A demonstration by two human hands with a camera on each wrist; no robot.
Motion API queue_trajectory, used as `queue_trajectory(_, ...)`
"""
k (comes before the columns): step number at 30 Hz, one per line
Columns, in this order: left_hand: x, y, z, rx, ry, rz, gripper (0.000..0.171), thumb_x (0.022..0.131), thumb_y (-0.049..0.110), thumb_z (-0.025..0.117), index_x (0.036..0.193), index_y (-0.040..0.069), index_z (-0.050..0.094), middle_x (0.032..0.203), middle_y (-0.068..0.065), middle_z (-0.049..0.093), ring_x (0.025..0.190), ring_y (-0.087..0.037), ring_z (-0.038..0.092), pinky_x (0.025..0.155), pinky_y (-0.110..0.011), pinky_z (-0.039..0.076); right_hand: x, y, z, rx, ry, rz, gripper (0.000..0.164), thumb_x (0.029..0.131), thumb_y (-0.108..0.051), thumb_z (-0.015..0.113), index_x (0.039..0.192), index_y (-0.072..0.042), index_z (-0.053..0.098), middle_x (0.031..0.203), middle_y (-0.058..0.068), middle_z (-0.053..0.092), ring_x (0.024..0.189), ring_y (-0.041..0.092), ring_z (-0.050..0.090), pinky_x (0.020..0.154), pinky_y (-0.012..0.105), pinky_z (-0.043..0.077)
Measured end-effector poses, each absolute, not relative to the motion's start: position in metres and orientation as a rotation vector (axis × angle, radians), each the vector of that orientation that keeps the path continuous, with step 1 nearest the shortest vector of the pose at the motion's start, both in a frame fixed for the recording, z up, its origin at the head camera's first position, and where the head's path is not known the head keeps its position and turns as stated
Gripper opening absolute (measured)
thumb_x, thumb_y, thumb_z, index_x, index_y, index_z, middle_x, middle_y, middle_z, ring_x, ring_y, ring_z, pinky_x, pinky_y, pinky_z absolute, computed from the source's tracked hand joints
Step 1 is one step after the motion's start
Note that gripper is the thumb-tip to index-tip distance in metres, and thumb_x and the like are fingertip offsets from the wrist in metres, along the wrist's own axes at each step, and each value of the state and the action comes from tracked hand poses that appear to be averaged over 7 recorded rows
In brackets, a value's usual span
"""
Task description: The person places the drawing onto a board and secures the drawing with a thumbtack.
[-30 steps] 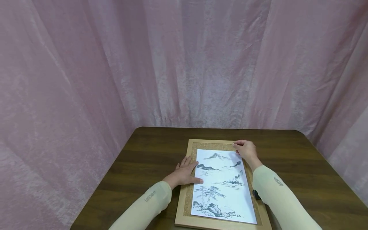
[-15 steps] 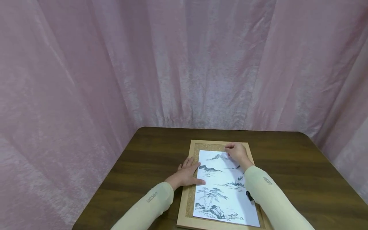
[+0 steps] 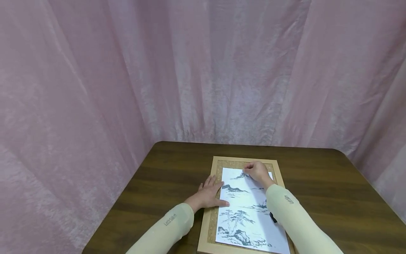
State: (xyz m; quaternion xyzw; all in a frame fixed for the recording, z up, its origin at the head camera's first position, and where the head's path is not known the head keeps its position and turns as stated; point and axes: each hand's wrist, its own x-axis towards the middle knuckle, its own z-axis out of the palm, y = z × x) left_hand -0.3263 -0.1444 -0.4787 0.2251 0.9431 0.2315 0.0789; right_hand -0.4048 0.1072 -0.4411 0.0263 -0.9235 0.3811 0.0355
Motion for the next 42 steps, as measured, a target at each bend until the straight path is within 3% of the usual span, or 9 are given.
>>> queue_trajectory(15,-0.3239,-0.1453,-0.4752,0.686,2.811,0.692,0.095,0.082,0.069,0.065,0.157,0.022,0.031,0.165,-0.014,0.004,0.151,-0.033,-0.001,0.113,-0.065,0.013,-0.4034,0.1018,-0.4439,0.059,-2.857,1.062,0.009,0.089,-0.016,0.075,0.091,-0.007,0.078,0.098,0.008,0.072,0.091,0.025,0.062,0.084,0.044,0.047)
queue_trajectory(42,-0.3246,-0.1465,-0.4776,0.689,2.809,0.708,0.095,0.083,0.07,0.064,0.157,0.021,0.031,0.166,-0.014,0.003,0.151,-0.033,-0.003,0.113,-0.066,0.012,-0.4013,0.1052,-0.4471,0.078,-2.81,1.207,0.012,0.091,-0.009,0.072,0.098,-0.002,0.077,0.103,0.012,0.071,0.1,0.029,0.062,0.089,0.046,0.048)
